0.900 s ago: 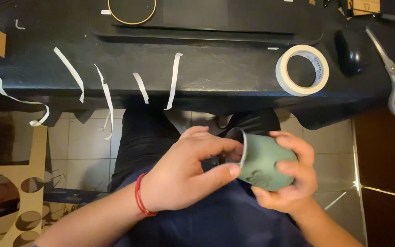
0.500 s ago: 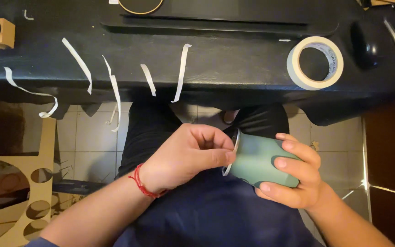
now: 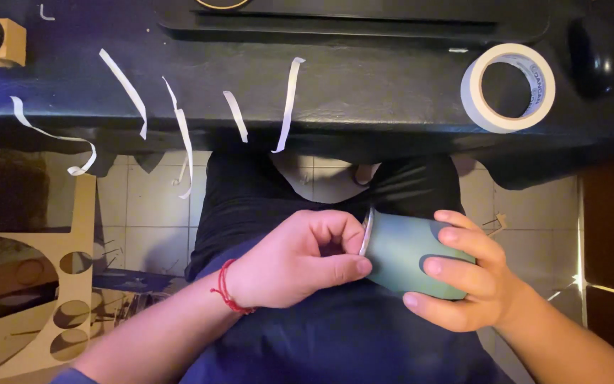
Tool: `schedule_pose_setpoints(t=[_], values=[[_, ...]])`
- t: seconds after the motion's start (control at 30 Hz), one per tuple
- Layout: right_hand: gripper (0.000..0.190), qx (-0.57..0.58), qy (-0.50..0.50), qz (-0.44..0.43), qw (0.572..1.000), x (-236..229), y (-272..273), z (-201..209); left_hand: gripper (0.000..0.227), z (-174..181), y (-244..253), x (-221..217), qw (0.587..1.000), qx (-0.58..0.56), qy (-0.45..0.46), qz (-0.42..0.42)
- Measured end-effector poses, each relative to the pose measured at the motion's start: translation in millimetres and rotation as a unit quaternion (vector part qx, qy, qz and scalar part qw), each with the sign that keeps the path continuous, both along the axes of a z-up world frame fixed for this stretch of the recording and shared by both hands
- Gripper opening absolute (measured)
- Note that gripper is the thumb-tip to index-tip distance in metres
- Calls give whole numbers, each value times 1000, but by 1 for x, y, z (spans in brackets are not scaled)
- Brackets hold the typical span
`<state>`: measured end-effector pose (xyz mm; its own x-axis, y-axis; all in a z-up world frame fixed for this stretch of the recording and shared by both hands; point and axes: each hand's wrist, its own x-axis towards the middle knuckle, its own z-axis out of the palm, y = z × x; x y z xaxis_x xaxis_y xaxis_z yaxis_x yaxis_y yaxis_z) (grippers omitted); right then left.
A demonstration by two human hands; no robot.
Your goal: The person applies strips of white tape to the rim of a small metal cup. They handle multiple cups, placing some on the table and others on a roll of tape, while repeatedly picking up and applying tape strips to the cup's edge.
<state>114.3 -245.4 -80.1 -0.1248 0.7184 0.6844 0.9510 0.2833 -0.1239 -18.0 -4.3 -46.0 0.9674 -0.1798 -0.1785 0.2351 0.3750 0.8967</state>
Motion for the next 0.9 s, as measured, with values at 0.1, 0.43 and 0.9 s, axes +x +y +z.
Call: schedule_pose_setpoints(t=[0.1,0.43,0.9], values=[[24,6,15,-11,1000,-1,2,-2,21,10,3,0,981,167,-92,29],[25,-7,6,-2,1000,-2,0,0,12,4,4,0,998,30,52,31],[22,-26,-3,4,1000,-1,1,7,14,11,9,2,998,66,10,15]])
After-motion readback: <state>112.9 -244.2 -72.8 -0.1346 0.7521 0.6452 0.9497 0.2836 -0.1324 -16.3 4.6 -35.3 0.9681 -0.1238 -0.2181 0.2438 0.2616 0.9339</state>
